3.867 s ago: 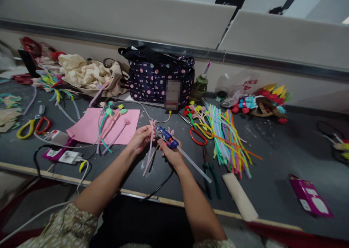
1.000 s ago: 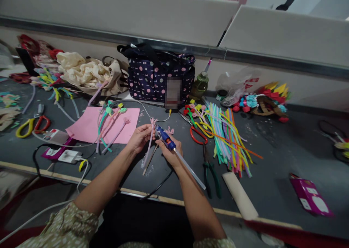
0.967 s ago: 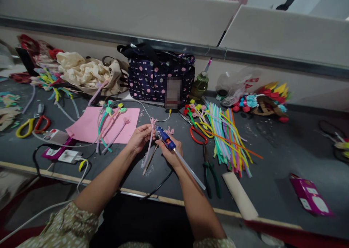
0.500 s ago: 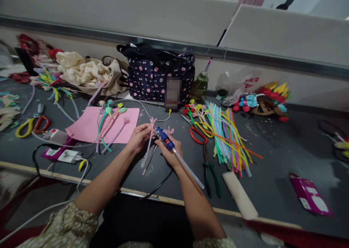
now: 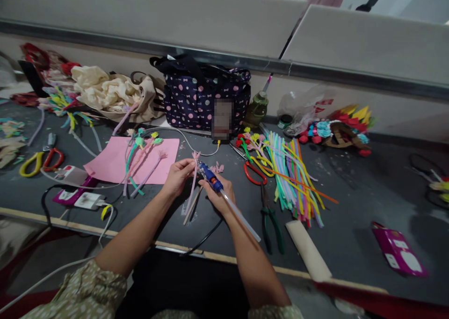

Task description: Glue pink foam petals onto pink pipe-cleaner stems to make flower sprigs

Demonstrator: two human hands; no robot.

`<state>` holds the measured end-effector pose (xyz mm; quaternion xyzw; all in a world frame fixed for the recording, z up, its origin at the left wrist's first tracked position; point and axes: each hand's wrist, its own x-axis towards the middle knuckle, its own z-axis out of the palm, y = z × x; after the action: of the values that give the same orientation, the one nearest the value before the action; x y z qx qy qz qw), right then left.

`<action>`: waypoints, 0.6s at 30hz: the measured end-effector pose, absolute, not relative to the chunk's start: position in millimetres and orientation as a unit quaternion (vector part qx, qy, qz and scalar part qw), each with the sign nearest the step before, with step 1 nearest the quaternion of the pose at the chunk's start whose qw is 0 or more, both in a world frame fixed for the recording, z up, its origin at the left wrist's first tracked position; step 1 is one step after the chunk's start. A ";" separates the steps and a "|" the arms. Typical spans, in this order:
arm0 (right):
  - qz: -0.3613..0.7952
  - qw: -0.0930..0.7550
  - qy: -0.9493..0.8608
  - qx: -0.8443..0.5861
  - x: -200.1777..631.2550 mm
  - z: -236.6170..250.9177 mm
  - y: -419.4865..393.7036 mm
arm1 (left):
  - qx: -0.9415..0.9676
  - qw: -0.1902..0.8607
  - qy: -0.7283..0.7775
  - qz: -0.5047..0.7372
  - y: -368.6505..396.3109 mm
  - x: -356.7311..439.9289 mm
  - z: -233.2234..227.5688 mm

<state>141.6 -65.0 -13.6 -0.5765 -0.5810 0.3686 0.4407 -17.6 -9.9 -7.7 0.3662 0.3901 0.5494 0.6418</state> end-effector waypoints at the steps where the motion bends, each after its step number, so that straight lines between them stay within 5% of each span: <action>1: 0.370 0.439 -0.582 -0.577 141.7 -13.9 -65.2 | 0.371 0.635 0.395 0.550 -9.8 -17.6 -8.0; 6: 0.399 0.449 -0.562 -0.569 140.3 -15.6 -66.8 | 0.373 0.623 0.411 0.552 -8.1 -18.1 -10.0; 14: 0.365 0.628 -0.340 -0.598 159.3 -12.4 -46.5 | 0.296 0.682 0.409 0.530 -1.7 -23.8 -9.1; 18: 0.337 0.602 -0.371 -0.621 169.4 -20.4 -39.3 | 0.276 0.708 0.382 0.526 -0.6 -23.6 -10.1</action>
<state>169.4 -39.3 -20.4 -0.6214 -0.3712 0.3373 0.6020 -23.6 -0.6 -10.1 0.2760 0.3820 0.5261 0.7079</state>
